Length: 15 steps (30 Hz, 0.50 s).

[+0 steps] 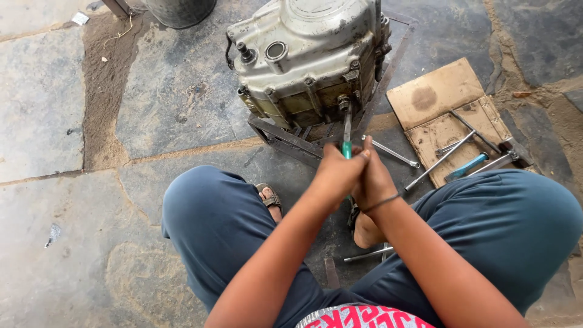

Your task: The recorder sits on the floor and uses pliers and a screwdriver to repair or adjust components of a motorcycle engine assembly.

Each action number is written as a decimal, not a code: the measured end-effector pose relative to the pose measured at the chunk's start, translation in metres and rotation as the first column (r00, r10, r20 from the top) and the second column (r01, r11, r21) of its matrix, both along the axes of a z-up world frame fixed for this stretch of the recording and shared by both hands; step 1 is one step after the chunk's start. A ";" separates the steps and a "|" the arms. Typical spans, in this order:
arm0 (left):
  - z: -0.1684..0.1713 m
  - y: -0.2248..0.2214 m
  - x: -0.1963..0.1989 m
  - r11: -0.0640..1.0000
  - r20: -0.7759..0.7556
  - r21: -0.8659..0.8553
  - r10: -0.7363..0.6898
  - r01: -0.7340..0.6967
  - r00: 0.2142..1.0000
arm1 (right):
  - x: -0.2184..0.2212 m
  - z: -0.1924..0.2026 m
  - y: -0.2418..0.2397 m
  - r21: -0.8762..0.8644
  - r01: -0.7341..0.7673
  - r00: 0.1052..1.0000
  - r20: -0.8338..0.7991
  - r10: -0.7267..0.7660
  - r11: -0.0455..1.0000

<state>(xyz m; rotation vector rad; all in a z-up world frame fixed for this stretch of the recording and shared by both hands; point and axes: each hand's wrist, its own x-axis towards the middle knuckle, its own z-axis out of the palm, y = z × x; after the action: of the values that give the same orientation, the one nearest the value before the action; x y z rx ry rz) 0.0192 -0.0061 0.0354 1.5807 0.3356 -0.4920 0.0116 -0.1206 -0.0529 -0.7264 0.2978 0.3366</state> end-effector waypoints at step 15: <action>-0.036 -0.016 -0.033 0.995 0.447 -0.026 0.096 -0.095 0.890 | -0.046 0.019 -0.031 -0.509 -0.033 0.999 -0.013 0.031 0.860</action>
<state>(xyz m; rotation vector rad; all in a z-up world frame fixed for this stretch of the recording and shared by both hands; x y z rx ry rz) -0.0138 -0.0223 -0.0008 1.6129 0.0576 -0.0414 -0.0343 -0.1512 -0.0342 -1.2562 0.3852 0.2917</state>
